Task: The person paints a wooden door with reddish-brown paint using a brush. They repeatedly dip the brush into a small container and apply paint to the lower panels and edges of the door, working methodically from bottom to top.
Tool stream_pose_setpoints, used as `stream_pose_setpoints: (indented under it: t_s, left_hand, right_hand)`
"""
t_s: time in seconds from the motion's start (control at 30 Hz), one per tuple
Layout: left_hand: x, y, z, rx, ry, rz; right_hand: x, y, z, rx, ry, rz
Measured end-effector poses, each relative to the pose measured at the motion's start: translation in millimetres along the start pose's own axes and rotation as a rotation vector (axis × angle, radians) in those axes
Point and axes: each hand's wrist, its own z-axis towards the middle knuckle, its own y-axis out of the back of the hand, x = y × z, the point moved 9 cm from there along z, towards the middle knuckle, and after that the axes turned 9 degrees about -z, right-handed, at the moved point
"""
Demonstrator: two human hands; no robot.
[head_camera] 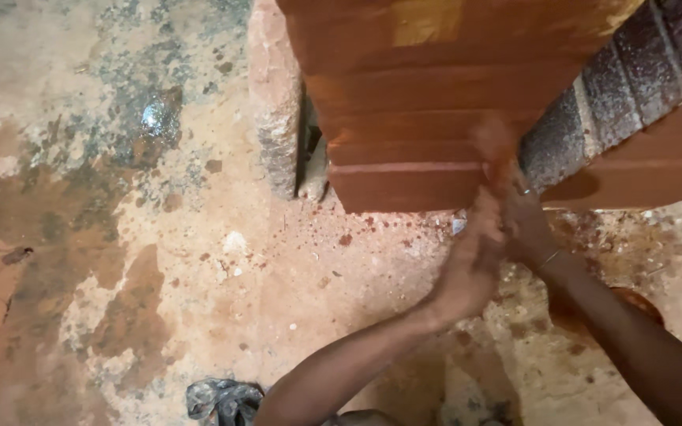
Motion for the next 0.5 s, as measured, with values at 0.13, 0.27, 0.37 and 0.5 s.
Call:
stream_pose_setpoints:
  t_s: [0.13, 0.27, 0.37, 0.5]
  left_hand:
    - [16.8, -12.8, -0.1, 0.168, 0.24, -0.052]
    - [15.0, 43.6, -5.7, -0.063, 0.143, -0.2]
    - [50.8, 89.3, -45.1, -0.388, 0.408, -0.24]
    - [43.2, 144.5, -74.8, -0.667, 0.057, -0.362]
  right_hand:
    - [-4.4, -4.9, -0.6, 0.093, -0.045, -0.016]
    - [-2.6, 8.8, 2.2, 0.051, -0.085, 0.059]
    - [0.2, 18.9, 2.8, 0.0, -0.087, 0.115]
    - [-0.4, 16.0, 1.3, 0.036, -0.138, 0.2]
